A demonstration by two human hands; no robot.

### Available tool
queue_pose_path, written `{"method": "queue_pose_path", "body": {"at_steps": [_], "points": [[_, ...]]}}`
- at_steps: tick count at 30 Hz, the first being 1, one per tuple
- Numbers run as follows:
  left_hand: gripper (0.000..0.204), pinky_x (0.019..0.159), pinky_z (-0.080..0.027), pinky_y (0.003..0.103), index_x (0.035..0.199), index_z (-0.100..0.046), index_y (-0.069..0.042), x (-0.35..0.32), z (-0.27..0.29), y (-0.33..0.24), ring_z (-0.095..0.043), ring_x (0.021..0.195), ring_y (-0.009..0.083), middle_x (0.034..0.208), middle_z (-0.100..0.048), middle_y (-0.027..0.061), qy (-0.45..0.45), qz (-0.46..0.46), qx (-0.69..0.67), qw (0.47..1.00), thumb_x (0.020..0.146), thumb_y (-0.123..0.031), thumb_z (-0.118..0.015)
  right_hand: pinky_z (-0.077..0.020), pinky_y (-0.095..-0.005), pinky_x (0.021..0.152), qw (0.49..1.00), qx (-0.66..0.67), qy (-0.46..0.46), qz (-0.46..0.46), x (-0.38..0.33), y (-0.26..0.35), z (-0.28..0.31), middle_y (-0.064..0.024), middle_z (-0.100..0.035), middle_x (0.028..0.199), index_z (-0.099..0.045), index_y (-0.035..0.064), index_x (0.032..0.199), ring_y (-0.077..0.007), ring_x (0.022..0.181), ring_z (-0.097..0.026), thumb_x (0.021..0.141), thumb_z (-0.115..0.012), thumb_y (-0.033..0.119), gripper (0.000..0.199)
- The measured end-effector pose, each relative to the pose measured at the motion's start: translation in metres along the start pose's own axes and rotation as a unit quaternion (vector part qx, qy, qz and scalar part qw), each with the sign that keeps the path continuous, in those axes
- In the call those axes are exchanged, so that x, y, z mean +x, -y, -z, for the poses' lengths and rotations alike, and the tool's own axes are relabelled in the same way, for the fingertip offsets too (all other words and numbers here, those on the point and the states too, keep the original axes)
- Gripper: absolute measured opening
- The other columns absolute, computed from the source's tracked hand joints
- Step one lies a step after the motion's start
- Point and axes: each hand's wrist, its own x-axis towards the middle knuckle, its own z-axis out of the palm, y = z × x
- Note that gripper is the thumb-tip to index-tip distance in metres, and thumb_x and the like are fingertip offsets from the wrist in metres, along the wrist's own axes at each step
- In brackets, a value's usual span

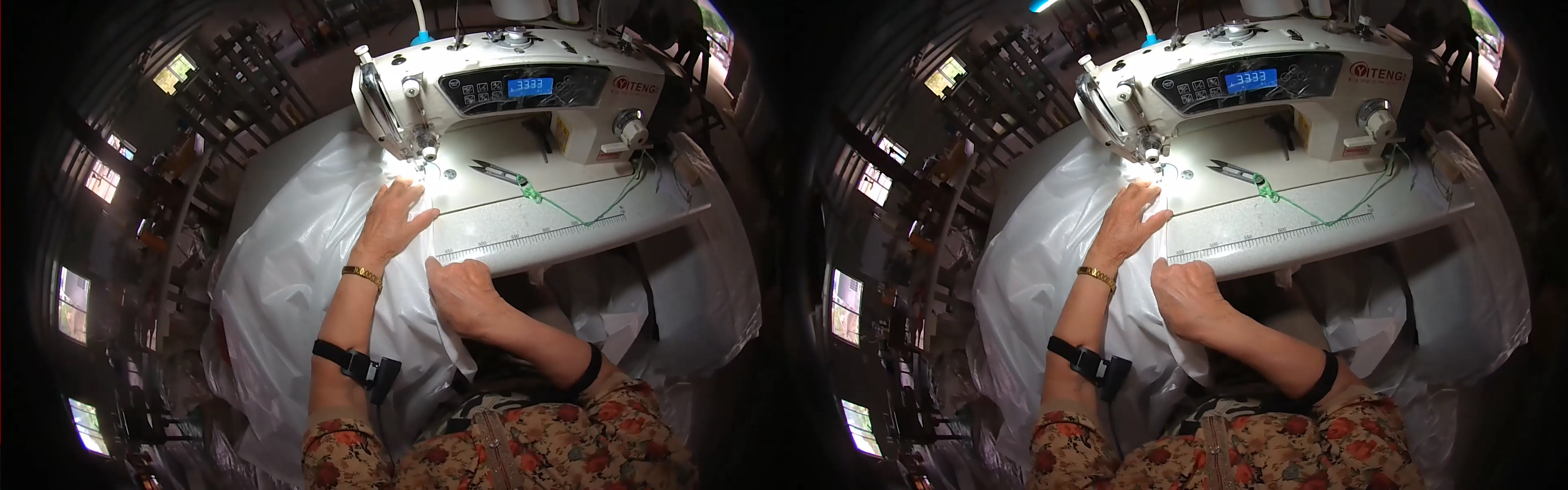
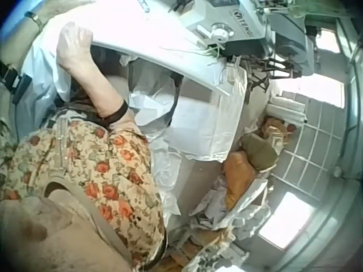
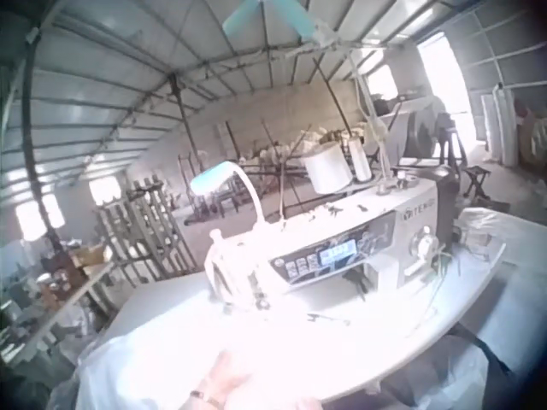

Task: Sewing together large white plastic/rubber sheets using an industrial sewing machine.

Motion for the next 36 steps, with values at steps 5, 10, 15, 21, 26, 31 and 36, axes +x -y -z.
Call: {"method": "queue_pose_path", "body": {"at_steps": [5, 10, 15, 21, 26, 31, 36], "points": [[0.041, 0.095, -0.045, 0.041, 0.112, -0.065, -0.001, 0.001, 0.004, 0.008, -0.058, 0.108, 0.0355, 0.118, -0.062, 0.0183, 0.010, -0.017, 0.005, 1.000, 0.082, -0.028, -0.074, -0.0546, -0.0437, 0.061, 1.000, -0.004, -0.004, 0.006, 0.006, 0.005, 0.000, -0.0237, -0.065, 0.069, -0.060, -0.0036, 0.079, -0.0373, 0.066, -0.069, 0.073, -0.060, 0.002, 0.009], [0.042, 0.099, -0.045, 0.040, 0.115, -0.066, 0.000, 0.002, 0.007, -0.003, -0.057, 0.117, 0.0359, 0.124, -0.060, 0.0235, 0.014, 0.068, -0.019, 0.997, 0.083, -0.027, -0.073, -0.0561, -0.0424, 0.063, 1.000, -0.009, -0.024, -0.008, 0.005, 0.006, -0.002, -0.0232, -0.067, 0.072, -0.061, -0.0035, 0.080, -0.0363, 0.070, -0.070, 0.073, -0.061, 0.003, 0.010], [0.026, 0.090, -0.048, 0.041, 0.101, -0.066, -0.001, -0.002, -0.001, -0.033, -0.059, 0.104, 0.0363, 0.110, -0.063, 0.0191, -0.028, 0.056, -0.008, 0.998, 0.087, -0.023, -0.067, -0.0558, -0.0431, 0.065, 0.999, -0.037, -0.010, -0.031, 0.002, 0.006, -0.007, -0.0230, -0.067, 0.074, -0.061, -0.0034, 0.087, -0.0354, 0.073, -0.070, 0.077, -0.059, 0.004, 0.013], [0.019, 0.083, -0.048, 0.043, 0.095, -0.065, -0.002, -0.010, -0.003, -0.035, -0.060, 0.095, 0.0363, 0.103, -0.064, 0.0164, -0.038, 0.022, 0.047, 0.998, 0.088, -0.019, -0.062, -0.0554, -0.0436, 0.066, 0.998, -0.039, -0.010, -0.044, -0.002, 0.000, -0.007, -0.0220, -0.068, 0.074, -0.061, -0.0025, 0.089, -0.0361, 0.072, -0.070, 0.078, -0.059, 0.005, 0.014], [0.023, 0.085, -0.049, 0.043, 0.101, -0.067, -0.002, -0.013, -0.005, -0.026, -0.060, 0.098, 0.0367, 0.109, -0.064, 0.0180, -0.062, 0.001, 0.031, 0.998, 0.088, -0.020, -0.064, -0.0551, -0.0443, 0.066, 0.998, -0.025, -0.016, -0.057, 0.000, 0.002, -0.011, -0.0223, -0.068, 0.075, -0.060, -0.0023, 0.088, -0.0366, 0.073, -0.070, 0.077, -0.060, 0.004, 0.013], [0.025, 0.087, -0.049, 0.042, 0.104, -0.068, -0.002, -0.011, -0.006, -0.018, -0.060, 0.101, 0.0371, 0.112, -0.064, 0.0186, -0.045, 0.013, 0.023, 0.999, 0.088, -0.021, -0.065, -0.0549, -0.0441, 0.065, 0.999, -0.015, -0.024, -0.045, 0.005, 0.002, -0.011, -0.0234, -0.067, 0.075, -0.061, -0.0029, 0.086, -0.0371, 0.072, -0.069, 0.075, -0.060, 0.003, 0.012], [0.024, 0.090, -0.045, 0.044, 0.101, -0.070, -0.004, -0.003, -0.012, -0.004, -0.060, 0.101, 0.0320, 0.109, -0.065, 0.0146, -0.062, 0.005, 0.032, 0.998, 0.088, -0.023, -0.063, -0.0551, -0.0438, 0.064, 0.998, -0.016, -0.032, -0.048, 0.018, -0.001, -0.006, -0.0240, -0.067, 0.075, -0.063, -0.0024, 0.081, -0.0371, 0.071, -0.069, 0.073, -0.061, 0.003, 0.010]]}}
